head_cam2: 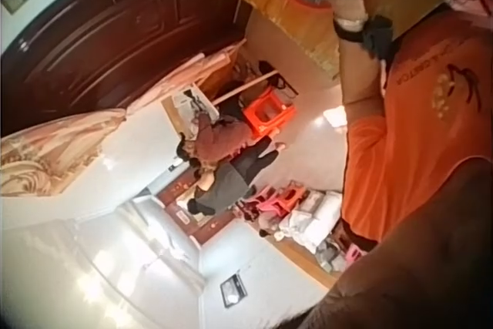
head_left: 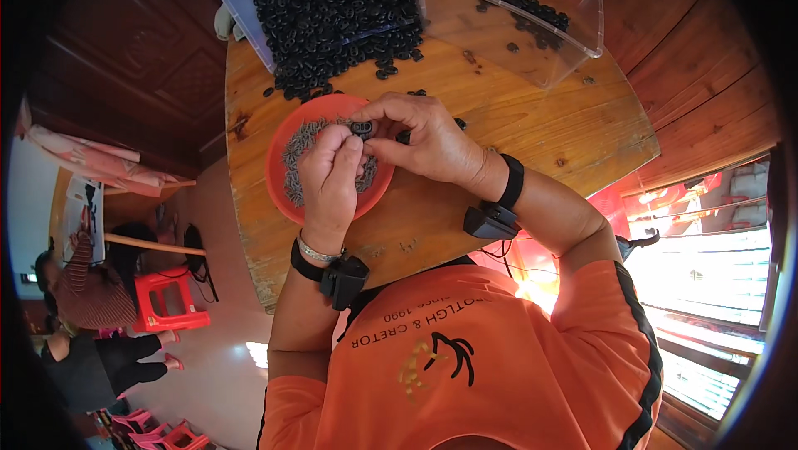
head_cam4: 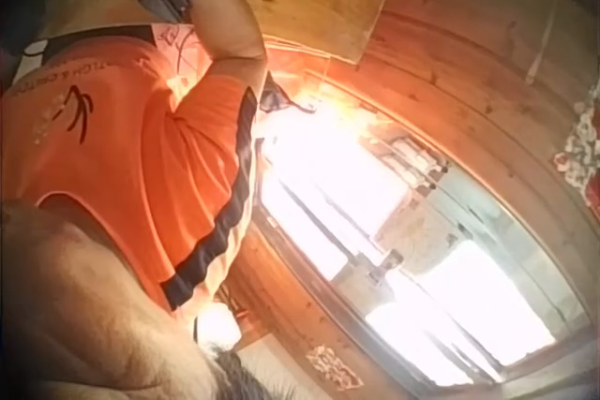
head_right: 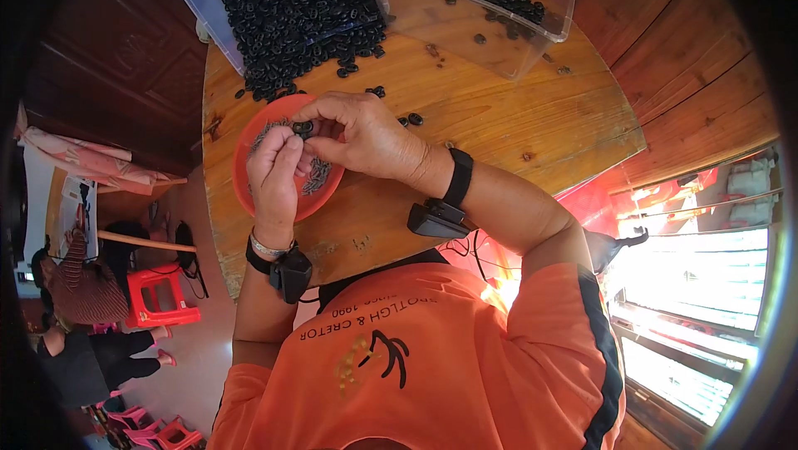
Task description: The person is sorting small black plastic components from a large container into a red bowl.
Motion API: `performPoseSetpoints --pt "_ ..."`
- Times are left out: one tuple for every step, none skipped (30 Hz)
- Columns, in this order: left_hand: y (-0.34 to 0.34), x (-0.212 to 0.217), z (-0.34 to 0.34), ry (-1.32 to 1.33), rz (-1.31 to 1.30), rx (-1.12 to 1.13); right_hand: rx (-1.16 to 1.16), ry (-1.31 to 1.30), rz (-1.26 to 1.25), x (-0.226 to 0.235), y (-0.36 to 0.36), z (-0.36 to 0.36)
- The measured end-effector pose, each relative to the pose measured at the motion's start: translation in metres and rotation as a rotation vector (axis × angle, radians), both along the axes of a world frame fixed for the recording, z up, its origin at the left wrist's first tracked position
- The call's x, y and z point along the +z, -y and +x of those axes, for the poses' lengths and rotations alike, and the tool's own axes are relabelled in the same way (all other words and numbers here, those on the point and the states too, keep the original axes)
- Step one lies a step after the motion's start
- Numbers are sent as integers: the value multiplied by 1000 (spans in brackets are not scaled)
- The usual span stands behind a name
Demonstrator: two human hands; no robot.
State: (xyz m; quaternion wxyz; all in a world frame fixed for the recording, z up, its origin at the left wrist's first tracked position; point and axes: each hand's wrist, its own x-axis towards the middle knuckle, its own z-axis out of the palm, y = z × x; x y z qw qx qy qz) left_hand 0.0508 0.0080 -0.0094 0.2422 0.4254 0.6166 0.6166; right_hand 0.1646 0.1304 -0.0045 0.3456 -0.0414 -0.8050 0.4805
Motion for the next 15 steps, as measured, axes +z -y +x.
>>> performPoseSetpoints --pt "0 1 -1 -31 30 -34 12 -11 3 1 -1 1" --pt "0 2 -2 -62 60 -68 24 -21 6 2 -1 2" --pt "0 3 -2 -65 60 -70 22 -25 5 3 -2 3" --pt "1 3 -2 -91 86 -84 40 -34 0 4 -2 4" --pt "2 4 -2 -117 112 -98 58 -43 -5 5 -1 4" --pt "2 4 -1 -120 112 -102 55 -46 -5 6 -1 5" --pt "2 3 -2 -189 148 -76 95 -56 -53 7 0 5" --pt "2 3 -1 -257 185 -50 136 -67 -101 8 1 6" --pt "2 4 -1 -259 184 -54 133 -69 -101 9 1 7" --pt "3 7 0 -311 183 -41 134 -65 -73 10 1 8" --pt "3 8 0 -363 182 -28 135 -60 -45 10 2 9" --pt "4 7 -2 -364 182 -28 135 -62 -45 12 3 10" --pt "5 5 -6 -461 178 -19 148 -37 -67 13 4 12" --pt "6 4 -8 -558 174 -9 160 -12 -88 13 5 12" --pt "6 4 -7 -558 173 -11 159 -12 -90 12 5 12"
